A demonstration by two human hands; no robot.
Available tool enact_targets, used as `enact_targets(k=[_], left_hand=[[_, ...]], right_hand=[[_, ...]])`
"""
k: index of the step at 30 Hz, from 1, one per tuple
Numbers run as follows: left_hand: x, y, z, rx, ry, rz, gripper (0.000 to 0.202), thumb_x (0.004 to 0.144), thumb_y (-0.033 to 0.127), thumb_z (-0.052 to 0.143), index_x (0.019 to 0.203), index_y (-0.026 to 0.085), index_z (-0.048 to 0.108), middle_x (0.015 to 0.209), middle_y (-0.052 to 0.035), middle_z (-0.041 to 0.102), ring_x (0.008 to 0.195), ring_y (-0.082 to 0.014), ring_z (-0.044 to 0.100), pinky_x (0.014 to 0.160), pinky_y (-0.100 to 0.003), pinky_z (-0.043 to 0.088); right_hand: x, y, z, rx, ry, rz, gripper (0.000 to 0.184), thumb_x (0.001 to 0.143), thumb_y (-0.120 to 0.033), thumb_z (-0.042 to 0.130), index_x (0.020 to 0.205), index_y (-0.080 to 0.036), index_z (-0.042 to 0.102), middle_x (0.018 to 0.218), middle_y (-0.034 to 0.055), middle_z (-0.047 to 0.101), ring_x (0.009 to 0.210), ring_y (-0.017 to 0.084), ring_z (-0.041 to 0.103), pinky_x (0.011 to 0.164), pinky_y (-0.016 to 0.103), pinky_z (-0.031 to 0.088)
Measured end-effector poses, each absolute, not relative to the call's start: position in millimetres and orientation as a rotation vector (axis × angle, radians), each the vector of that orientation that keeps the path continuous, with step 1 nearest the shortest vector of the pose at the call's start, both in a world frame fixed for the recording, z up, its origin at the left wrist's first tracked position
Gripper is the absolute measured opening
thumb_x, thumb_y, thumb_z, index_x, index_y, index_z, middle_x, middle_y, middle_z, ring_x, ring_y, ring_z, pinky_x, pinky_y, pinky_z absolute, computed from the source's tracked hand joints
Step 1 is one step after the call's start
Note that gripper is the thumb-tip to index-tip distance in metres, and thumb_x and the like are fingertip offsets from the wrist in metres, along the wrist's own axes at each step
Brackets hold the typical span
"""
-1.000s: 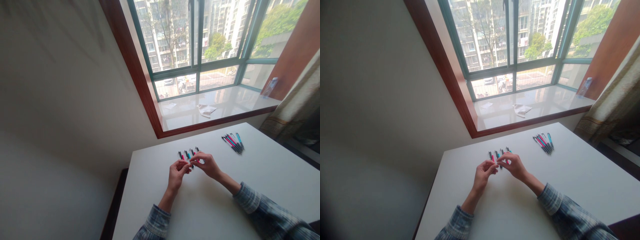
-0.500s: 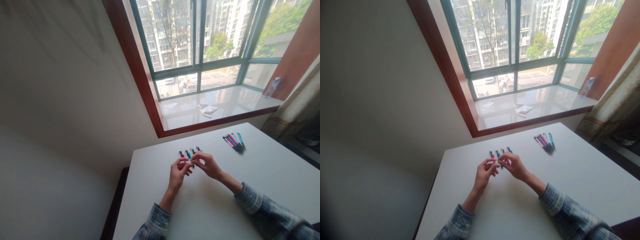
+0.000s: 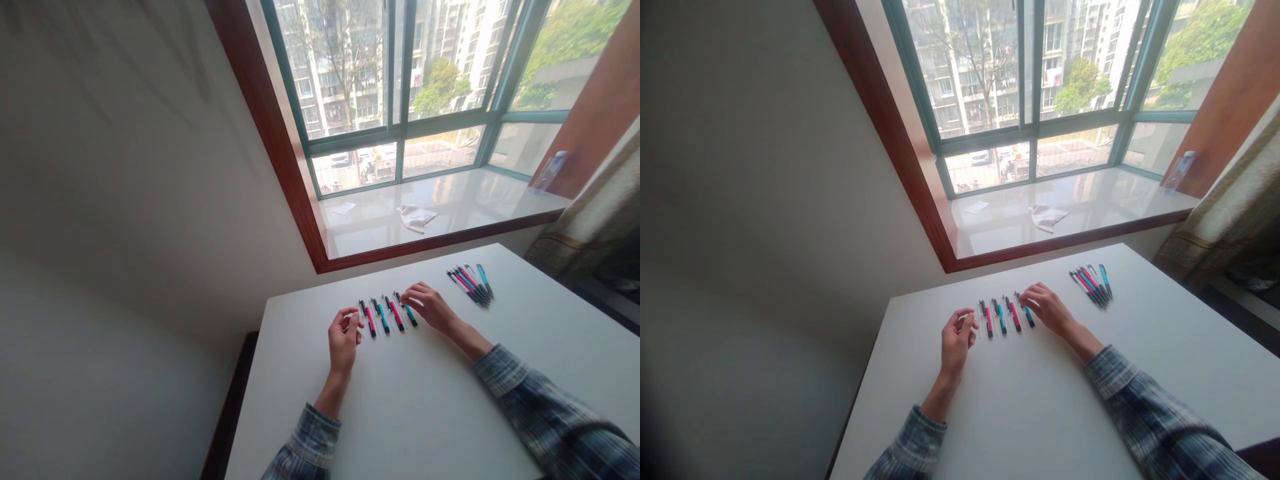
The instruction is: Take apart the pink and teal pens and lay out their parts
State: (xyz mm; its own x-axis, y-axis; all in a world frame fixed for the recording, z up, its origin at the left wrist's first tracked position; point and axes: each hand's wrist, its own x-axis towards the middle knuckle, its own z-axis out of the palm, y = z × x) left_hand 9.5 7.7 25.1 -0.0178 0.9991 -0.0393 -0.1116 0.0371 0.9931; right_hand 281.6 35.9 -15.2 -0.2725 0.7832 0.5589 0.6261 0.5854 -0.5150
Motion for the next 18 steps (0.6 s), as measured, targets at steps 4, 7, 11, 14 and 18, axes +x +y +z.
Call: enact_targets(k=[4,7,11,14,18], left_hand=[[9.7,7.7,24.8,1.093,1.162,1.246,0.038,0.084,0.050,0.074,0.099,0.016,0.068,0.069,0.0014,0.062,0.045,-0.0041,0.041,0.044,-0.017,0.033],[9.7,7.3,24.2,1.098,1.162,1.239,0.036,0.085,0.049,0.072,0.100,0.016,0.068,0.069,0.0014,0.062,0.046,-0.0046,0.040,0.045,-0.018,0.032],[9.8,6.8,23.5,1.102,1.167,1.232,0.037,0.085,0.049,0.073,0.100,0.016,0.069,0.069,0.0011,0.062,0.047,-0.0054,0.041,0.045,-0.018,0.033],[9.9,7.0,23.4,1.101,1.169,1.229,0.038,0.083,0.050,0.073,0.099,0.016,0.069,0.069,0.0007,0.062,0.047,-0.0057,0.041,0.045,-0.019,0.033],[10.1,7.1,24.0,1.096,1.170,1.229,0.038,0.082,0.050,0.074,0.098,0.016,0.070,0.069,0.0007,0.062,0.047,-0.0057,0.041,0.045,-0.019,0.033]], right_hand=[[281.4,34.3,-12.7,-1.133,-2.033,0.264,0.017,0.103,-0.027,0.057,0.096,-0.026,0.072,0.095,0.0067,0.073,0.091,0.024,0.065,0.080,0.038,0.056],[282.5,33.0,-11.8,-1.144,-2.048,0.274,0.016,0.103,-0.027,0.058,0.097,-0.025,0.072,0.095,0.0066,0.073,0.091,0.024,0.064,0.080,0.038,0.056],[280.7,31.9,-9.9,-1.133,-2.076,0.295,0.016,0.103,-0.026,0.058,0.096,-0.024,0.072,0.094,0.0068,0.072,0.090,0.023,0.063,0.079,0.037,0.055],[279.2,31.5,-7.4,-1.137,-2.081,0.290,0.017,0.103,-0.026,0.057,0.096,-0.023,0.072,0.093,0.0074,0.072,0.088,0.023,0.063,0.078,0.037,0.055],[279.6,30.9,-5.0,-1.140,-2.091,0.299,0.016,0.103,-0.026,0.058,0.096,-0.023,0.073,0.094,0.0075,0.073,0.088,0.023,0.064,0.078,0.037,0.055]])
